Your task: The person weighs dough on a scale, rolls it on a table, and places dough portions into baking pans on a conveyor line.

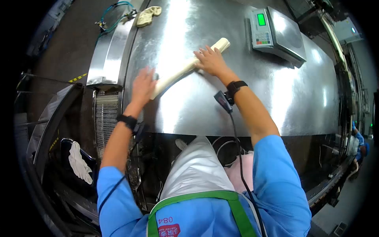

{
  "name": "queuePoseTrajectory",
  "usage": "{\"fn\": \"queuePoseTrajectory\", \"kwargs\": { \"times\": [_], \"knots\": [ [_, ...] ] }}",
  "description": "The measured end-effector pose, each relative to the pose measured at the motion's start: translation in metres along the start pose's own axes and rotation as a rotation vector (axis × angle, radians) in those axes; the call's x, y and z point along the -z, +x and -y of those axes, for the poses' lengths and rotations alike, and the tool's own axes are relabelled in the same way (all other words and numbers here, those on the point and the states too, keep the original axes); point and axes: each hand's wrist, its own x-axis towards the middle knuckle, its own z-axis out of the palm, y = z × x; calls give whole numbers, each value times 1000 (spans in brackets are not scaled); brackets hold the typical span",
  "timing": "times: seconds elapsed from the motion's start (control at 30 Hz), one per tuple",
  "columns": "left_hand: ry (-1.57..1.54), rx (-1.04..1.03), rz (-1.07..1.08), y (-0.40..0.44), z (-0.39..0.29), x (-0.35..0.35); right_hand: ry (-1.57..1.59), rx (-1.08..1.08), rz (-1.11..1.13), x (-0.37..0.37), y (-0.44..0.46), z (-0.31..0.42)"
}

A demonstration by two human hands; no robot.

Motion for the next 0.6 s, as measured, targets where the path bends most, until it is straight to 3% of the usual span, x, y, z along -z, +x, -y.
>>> {"fn": "queuePoseTrajectory", "kwargs": {
  "times": [0.03,0.07,0.17,0.23,0.27,0.33,0.43,0.47,0.5,0.53,0.6],
  "knots": [
    [-46,-93,-39,3,-9,-3,19,37,100,0,-4,0],
    [-75,-63,179,3,-20,7,19,27,211,13,-10,4],
    [-259,-59,646,-26,-57,57,92,35,98,45,-59,11],
    [-21,-466,205,-80,-56,46,127,-68,213,59,-93,16],
    [-103,-460,230,-100,-62,48,63,-4,139,53,-112,21],
    [-174,-441,236,-99,-61,49,112,244,209,51,-130,32],
    [-198,-286,222,-69,-37,28,180,266,259,32,-97,44],
    [-84,-93,162,-50,-23,17,118,212,247,31,-65,45],
    [-73,116,248,-23,-12,24,106,76,221,23,-32,41],
    [45,145,18,-8,0,23,100,-86,393,20,8,37],
    [1,199,-47,21,6,35,-92,-106,-82,-3,59,29]
  ]
}}
